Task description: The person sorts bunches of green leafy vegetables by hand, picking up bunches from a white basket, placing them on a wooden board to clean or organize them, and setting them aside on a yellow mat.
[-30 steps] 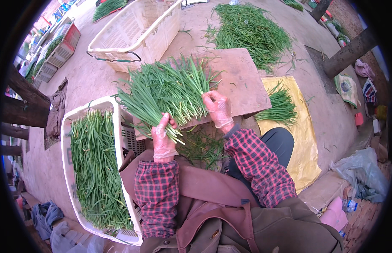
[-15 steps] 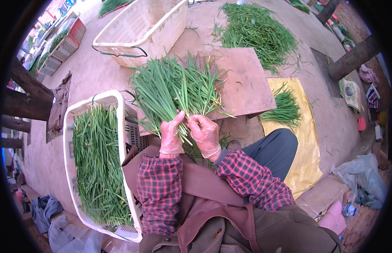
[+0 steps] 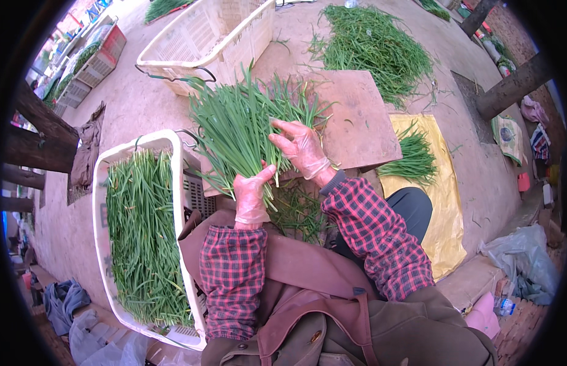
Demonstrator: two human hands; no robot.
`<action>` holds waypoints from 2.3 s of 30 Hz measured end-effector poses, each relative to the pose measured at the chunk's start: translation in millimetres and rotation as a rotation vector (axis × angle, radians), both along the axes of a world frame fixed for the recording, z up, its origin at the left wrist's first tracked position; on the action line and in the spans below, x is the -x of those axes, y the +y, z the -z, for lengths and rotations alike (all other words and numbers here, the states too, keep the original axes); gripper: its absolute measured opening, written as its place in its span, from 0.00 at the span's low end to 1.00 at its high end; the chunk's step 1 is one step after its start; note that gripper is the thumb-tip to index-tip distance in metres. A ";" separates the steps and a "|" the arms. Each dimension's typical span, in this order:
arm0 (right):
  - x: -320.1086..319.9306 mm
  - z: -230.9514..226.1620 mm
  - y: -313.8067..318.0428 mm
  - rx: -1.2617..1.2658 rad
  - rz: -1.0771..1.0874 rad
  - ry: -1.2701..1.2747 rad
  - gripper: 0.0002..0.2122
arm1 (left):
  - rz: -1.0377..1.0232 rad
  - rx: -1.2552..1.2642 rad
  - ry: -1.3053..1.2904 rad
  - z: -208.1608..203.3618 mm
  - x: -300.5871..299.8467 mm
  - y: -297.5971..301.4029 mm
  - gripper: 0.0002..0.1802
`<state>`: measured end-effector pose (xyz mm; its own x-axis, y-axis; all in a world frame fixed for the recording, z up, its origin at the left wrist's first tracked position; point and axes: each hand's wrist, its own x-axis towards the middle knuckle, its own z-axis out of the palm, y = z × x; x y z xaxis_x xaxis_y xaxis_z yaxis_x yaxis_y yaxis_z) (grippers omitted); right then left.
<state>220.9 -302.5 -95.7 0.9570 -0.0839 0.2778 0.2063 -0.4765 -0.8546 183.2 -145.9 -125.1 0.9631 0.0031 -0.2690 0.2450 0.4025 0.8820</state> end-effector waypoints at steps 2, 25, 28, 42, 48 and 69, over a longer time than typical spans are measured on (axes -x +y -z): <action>-9.5 8.4 -6.4 -0.137 -0.085 0.083 0.14 | 0.006 -0.024 0.000 -2.4 -0.4 -1.6 0.15; 124.6 56.8 -16.8 0.229 -0.095 0.366 0.18 | -0.022 0.288 0.239 14.0 -6.6 15.1 0.13; 98.4 63.9 -14.1 0.317 0.277 0.261 0.21 | 0.078 0.381 0.274 16.2 -5.8 19.2 0.13; 74.6 5.7 -22.1 -0.287 0.247 0.143 0.10 | -0.007 0.623 -0.096 -11.4 -12.4 21.4 0.21; 71.6 6.0 -7.4 0.069 0.187 -0.033 0.12 | 0.072 0.545 0.014 13.4 -11.1 13.8 0.22; 117.0 53.8 7.1 -0.298 0.125 0.352 0.10 | -0.007 0.253 -0.022 6.0 -7.8 11.8 0.17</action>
<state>103.9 -295.4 -149.5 0.9661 -0.2310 -0.1154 -0.1638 -0.2023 -0.9655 191.0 -134.1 -131.1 0.9690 -0.0547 -0.2410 0.2231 0.6132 0.7578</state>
